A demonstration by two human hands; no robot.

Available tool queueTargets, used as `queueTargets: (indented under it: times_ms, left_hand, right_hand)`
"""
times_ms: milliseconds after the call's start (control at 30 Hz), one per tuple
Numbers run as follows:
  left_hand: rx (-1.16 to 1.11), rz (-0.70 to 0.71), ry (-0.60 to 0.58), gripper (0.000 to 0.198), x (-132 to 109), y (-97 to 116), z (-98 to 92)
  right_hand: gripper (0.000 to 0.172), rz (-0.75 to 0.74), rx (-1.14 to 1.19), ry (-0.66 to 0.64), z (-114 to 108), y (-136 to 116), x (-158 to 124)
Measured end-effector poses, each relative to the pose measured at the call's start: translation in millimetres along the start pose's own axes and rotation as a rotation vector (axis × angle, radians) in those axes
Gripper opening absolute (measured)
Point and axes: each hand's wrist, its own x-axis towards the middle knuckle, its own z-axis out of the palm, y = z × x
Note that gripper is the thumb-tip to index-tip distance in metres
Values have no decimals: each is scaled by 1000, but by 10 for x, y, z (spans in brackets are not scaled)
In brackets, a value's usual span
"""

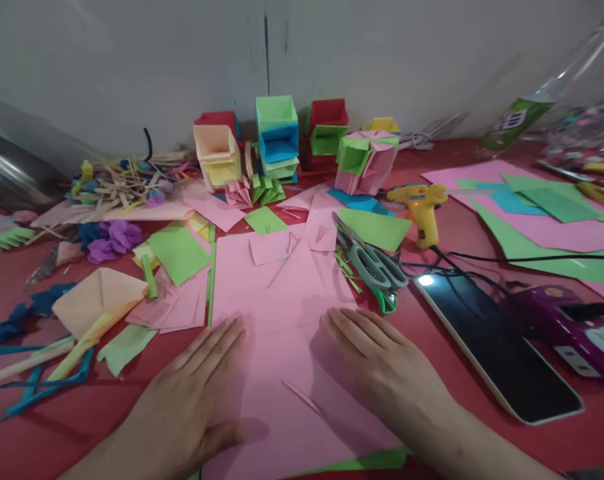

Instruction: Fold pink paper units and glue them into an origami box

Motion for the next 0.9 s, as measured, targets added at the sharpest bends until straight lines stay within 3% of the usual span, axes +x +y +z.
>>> queueTargets:
  times_ms: [167, 233, 333, 367, 433, 467, 633, 900]
  left_hand:
    - [19, -58, 21, 93, -106, -44, -151]
    - [3, -69, 87, 92, 31, -24, -268]
    - [-89, 58, -6, 83, 368, 47, -395]
    - [-133, 108, -57, 79, 486, 72, -402]
    - [-200, 146, -138, 81, 684, 103, -356]
    - [-219, 153, -154, 82, 752, 103, -309]
    - [-283, 170, -165, 79, 786, -30, -82]
    - [-323, 120, -123, 66, 706, -116, -145]
  right_hand:
    - [40, 63, 87, 50, -14, 7, 3]
    - [40, 139, 137, 108, -104, 83, 25]
    - [35, 393, 139, 147, -284, 288, 133]
    - [32, 495, 118, 104, -331, 369, 189]
    - [28, 687, 76, -121, -374, 528, 314]
    - [25, 725, 71, -176, -368, 598, 375]
    - [23, 789, 86, -243, -193, 803, 544]
    - [33, 866, 150, -190, -57, 875, 485]
